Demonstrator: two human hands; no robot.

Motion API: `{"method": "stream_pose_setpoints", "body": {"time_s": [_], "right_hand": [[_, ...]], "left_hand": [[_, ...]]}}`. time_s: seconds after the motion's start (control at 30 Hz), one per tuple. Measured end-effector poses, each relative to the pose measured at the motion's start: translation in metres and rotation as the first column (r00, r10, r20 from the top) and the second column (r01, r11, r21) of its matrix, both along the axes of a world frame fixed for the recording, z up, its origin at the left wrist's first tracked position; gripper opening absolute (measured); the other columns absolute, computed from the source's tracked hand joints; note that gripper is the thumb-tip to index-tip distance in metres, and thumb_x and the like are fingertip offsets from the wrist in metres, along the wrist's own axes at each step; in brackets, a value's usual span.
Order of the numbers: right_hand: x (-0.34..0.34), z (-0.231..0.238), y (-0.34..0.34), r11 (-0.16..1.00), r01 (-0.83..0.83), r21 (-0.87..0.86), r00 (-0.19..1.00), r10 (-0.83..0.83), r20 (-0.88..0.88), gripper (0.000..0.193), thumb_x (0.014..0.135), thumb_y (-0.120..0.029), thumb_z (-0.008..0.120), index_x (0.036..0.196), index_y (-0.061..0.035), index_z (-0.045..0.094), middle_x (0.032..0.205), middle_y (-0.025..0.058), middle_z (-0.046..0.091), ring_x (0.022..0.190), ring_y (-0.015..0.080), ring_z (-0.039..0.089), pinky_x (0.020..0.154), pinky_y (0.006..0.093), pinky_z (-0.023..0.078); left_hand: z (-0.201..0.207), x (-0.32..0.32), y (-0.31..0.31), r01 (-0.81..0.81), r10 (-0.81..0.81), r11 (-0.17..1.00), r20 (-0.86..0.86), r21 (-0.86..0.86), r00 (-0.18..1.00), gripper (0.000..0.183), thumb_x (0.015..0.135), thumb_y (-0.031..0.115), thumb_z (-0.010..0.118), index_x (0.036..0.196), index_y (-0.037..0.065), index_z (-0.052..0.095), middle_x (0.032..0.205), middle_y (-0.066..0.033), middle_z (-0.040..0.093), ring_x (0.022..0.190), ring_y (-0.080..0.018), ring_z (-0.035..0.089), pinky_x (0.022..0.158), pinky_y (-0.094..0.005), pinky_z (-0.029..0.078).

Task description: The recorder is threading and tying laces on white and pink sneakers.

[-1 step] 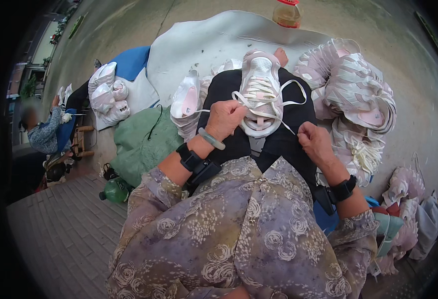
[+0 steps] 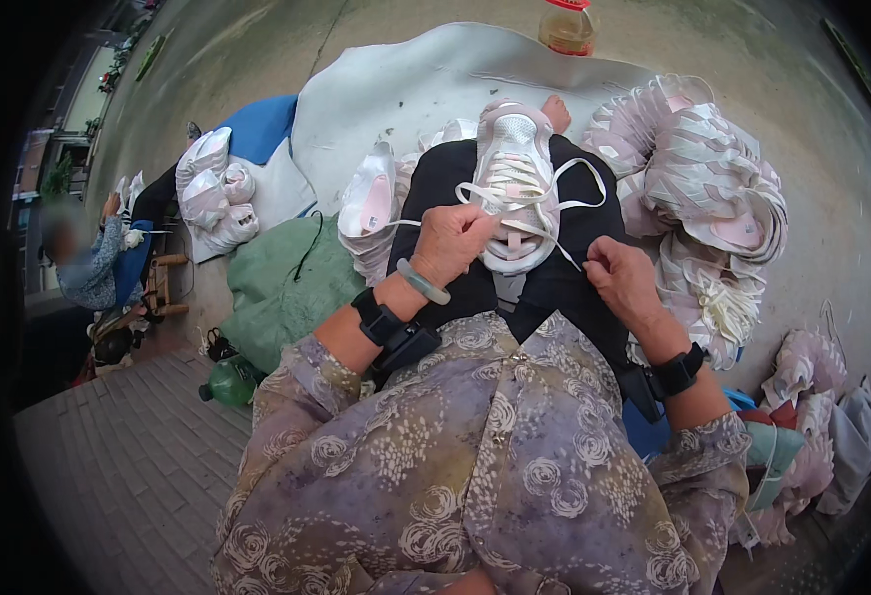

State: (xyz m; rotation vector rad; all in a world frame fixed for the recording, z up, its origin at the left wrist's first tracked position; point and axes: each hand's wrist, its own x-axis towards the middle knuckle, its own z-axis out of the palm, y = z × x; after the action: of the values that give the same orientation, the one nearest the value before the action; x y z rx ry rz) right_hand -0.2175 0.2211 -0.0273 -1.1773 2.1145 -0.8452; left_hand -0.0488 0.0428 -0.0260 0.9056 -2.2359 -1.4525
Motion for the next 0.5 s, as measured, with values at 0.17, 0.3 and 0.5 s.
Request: {"method": "stream_pose_setpoints", "body": {"time_s": [0.17,0.3,0.5], "right_hand": [[0.005,-0.014,-0.027,0.962,0.100,-0.254,0.995,-0.092,0.046,0.011,0.073,-0.009,0.060,0.083,-0.0055,0.059,0.072,0.0077,0.058,0.059,0.0196,0.055,0.056,0.0292,0.043],[0.009,-0.029,-0.045,0.910,0.184,-0.371,0.976,-0.126,0.175,0.013,0.074,-0.005,0.058,0.087,-0.0041,0.059,0.072,0.0103,0.057,0.063,0.0217,0.056,0.059,0.0300,0.045],[0.022,-0.044,-0.058,0.881,0.137,-0.452,0.991,-0.122,0.064,0.013,0.074,-0.003,0.055,0.086,-0.0044,0.058,0.074,0.0128,0.057,0.070,0.0295,0.058,0.063,0.0342,0.046]], "left_hand": [[-0.014,-0.023,0.021,0.147,-0.164,0.942,-0.033,-0.301,0.986,0.014,0.080,0.011,0.054,0.082,-0.002,0.060,0.055,-0.0107,0.056,0.049,-0.0139,0.057,0.050,-0.0291,0.045],[-0.023,-0.034,0.018,0.112,-0.094,0.987,0.155,-0.115,0.983,0.016,0.076,0.014,0.049,0.081,0.000,0.055,0.073,-0.0241,0.058,0.074,-0.0424,0.055,0.067,-0.0473,0.044],[-0.011,-0.033,0.015,-0.035,-0.025,0.894,0.127,0.446,0.992,0.016,0.078,0.005,0.051,0.091,0.002,0.060,0.060,-0.0075,0.057,0.037,-0.0158,0.050,0.033,-0.0275,0.039]]}}
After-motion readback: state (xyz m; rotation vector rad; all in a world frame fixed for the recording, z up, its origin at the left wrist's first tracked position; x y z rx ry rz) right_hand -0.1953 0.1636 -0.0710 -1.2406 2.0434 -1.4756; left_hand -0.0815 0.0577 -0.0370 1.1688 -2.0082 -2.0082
